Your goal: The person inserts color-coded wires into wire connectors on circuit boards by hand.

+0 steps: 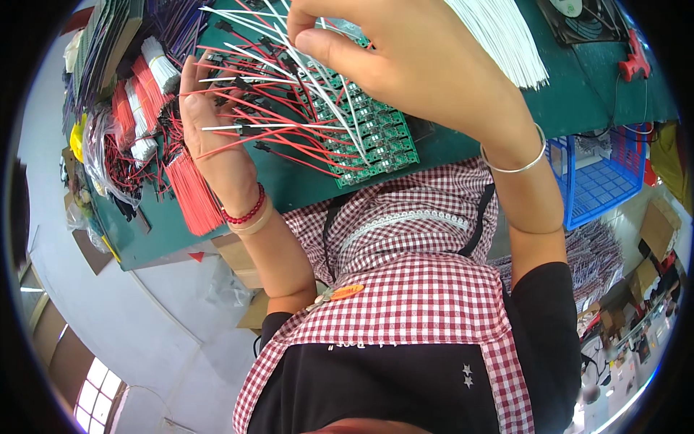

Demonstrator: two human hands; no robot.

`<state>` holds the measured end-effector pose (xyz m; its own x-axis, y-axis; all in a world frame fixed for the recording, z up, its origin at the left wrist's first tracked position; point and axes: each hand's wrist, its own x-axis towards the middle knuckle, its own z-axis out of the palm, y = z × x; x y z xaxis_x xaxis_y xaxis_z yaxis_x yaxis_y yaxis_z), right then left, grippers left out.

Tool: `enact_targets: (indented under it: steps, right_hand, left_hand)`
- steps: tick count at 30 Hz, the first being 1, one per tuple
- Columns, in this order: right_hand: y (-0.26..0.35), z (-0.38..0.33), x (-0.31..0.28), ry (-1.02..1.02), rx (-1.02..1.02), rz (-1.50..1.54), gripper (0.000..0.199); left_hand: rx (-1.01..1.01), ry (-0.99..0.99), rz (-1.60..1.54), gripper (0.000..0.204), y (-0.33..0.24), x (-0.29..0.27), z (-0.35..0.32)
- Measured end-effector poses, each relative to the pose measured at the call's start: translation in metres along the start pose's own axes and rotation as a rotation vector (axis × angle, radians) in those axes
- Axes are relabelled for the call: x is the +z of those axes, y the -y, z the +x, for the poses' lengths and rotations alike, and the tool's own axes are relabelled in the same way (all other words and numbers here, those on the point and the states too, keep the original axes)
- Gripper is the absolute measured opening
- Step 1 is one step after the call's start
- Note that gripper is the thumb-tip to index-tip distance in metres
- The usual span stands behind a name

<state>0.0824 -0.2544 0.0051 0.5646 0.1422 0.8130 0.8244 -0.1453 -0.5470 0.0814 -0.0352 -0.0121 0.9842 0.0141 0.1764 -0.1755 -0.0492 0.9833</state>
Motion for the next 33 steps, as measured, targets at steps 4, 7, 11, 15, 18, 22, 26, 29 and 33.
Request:
enact_targets:
  steps: [4, 7, 11, 15, 18, 22, 26, 29, 33]
  right_hand:
    - [-0.008, 0.001, 0.004, -0.023, -0.076, 0.017, 0.009]
    - [-0.012, 0.001, 0.005, -0.037, -0.111, 0.037, 0.009]
    - [-0.011, -0.002, 0.006, -0.057, -0.088, 0.080, 0.009]
    - [-0.008, -0.002, 0.006, -0.077, -0.042, 0.148, 0.009]
    - [0.048, 0.036, -0.006, 0.319, 0.537, -0.408, 0.008]
    - [0.055, 0.038, -0.004, 0.237, 0.597, -0.342, 0.007]
    - [0.056, 0.040, -0.004, 0.221, 0.689, -0.355, 0.006]
    - [0.056, 0.039, -0.003, 0.227, 0.717, -0.350, 0.008]
    - [0.057, 0.039, -0.004, 0.230, 0.699, -0.376, 0.007]
  left_hand:
    - [0.001, 0.025, -0.023, 0.046, -0.001, -0.002, 0.003]
    - [-0.006, 0.010, 0.004, 0.045, -0.002, -0.005, 0.003]
    - [-0.018, -0.003, 0.049, 0.045, -0.003, -0.004, 0.004]
    - [-0.024, 0.005, 0.070, 0.047, -0.006, -0.004, 0.006]
    - [-0.008, 0.005, 0.080, 0.048, 0.000, -0.010, 0.005]
    - [-0.007, -0.024, 0.012, 0.047, -0.002, -0.004, 0.007]
    - [0.040, 0.024, 0.081, 0.047, -0.003, -0.003, 0.008]
    - [-0.054, 0.030, 0.011, 0.047, -0.004, -0.003, 0.006]
    - [-0.003, -0.017, 0.101, 0.049, -0.008, 0.000, 0.008]
